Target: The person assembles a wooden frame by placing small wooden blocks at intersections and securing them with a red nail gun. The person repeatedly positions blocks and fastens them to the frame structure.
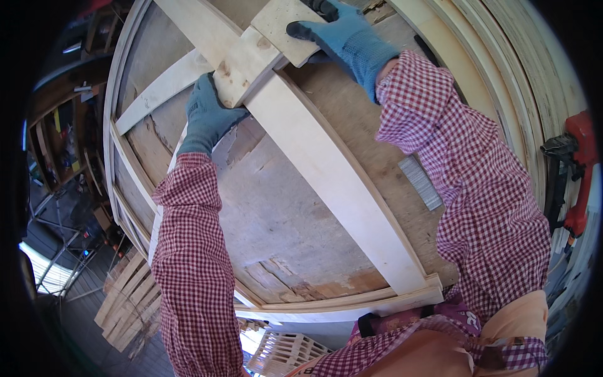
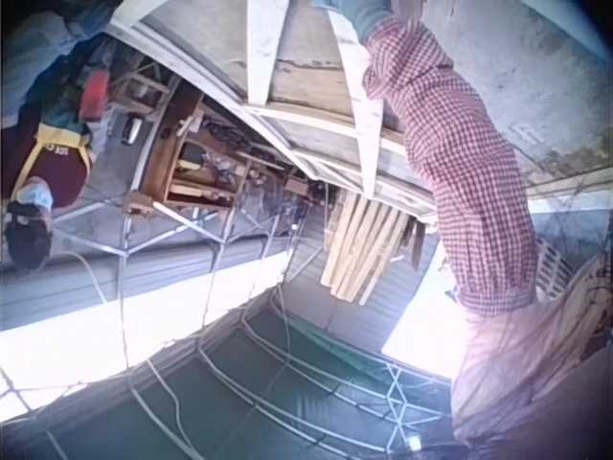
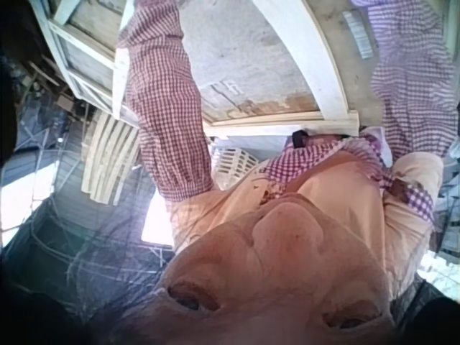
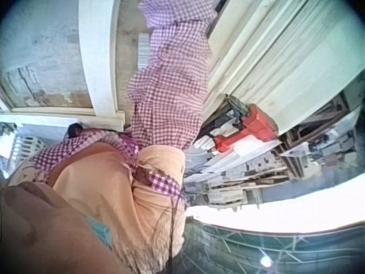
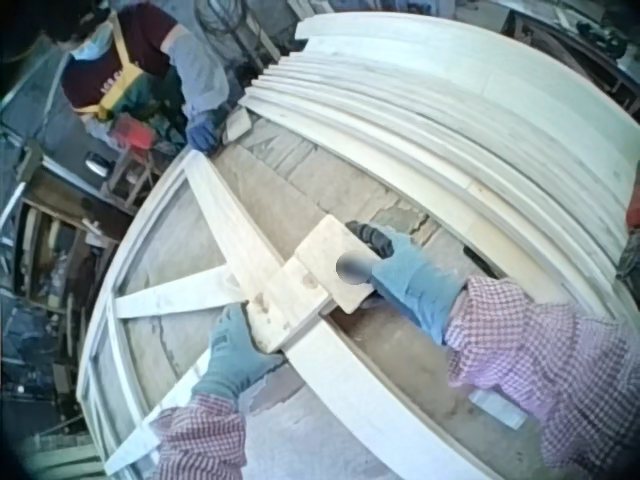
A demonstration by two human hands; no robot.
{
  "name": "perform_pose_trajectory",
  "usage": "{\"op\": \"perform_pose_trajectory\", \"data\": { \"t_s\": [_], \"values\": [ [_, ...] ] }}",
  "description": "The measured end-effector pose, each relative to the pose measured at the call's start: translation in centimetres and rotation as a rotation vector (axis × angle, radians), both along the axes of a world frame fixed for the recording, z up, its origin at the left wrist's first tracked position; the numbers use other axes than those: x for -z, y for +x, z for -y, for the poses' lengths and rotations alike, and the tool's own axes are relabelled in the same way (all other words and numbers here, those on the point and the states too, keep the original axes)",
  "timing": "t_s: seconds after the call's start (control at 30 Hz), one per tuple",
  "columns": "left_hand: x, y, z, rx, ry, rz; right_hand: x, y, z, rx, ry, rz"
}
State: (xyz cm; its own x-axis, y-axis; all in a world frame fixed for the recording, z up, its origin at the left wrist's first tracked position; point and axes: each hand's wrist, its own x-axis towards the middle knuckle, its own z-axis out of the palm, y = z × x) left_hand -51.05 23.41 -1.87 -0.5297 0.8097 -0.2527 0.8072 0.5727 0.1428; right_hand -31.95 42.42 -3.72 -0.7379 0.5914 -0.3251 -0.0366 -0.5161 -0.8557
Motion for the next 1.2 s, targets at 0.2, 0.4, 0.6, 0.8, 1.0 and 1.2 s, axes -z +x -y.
{"op": "perform_pose_trajectory", "data": {
  "t_s": [0.2,0.4,0.6,0.8,1.0,1.2],
  "values": [
    [0.1,-0.1,-0.3,-0.005,0.019,0.047,1.1,-0.1,0.2,0.074,0.173,0.152],
    [0.3,-0.2,-0.1,-0.014,0.020,0.031,0.4,-0.2,0.6,0.075,0.167,0.203],
    [0.4,-0.3,-0.1,0.000,0.012,0.021,0.7,-0.2,0.9,0.084,0.167,0.168],
    [0.0,-0.1,-0.3,-0.023,0.024,0.072,0.8,-0.1,0.5,0.066,0.154,0.200],
    [0.4,-0.4,0.6,-0.009,0.040,0.023,0.7,0.8,-0.9,0.073,0.084,0.214],
    [0.5,-0.4,-0.1,-0.012,-0.007,0.045,-6.9,8.0,-1.1,0.082,0.809,0.540]
  ]
}}
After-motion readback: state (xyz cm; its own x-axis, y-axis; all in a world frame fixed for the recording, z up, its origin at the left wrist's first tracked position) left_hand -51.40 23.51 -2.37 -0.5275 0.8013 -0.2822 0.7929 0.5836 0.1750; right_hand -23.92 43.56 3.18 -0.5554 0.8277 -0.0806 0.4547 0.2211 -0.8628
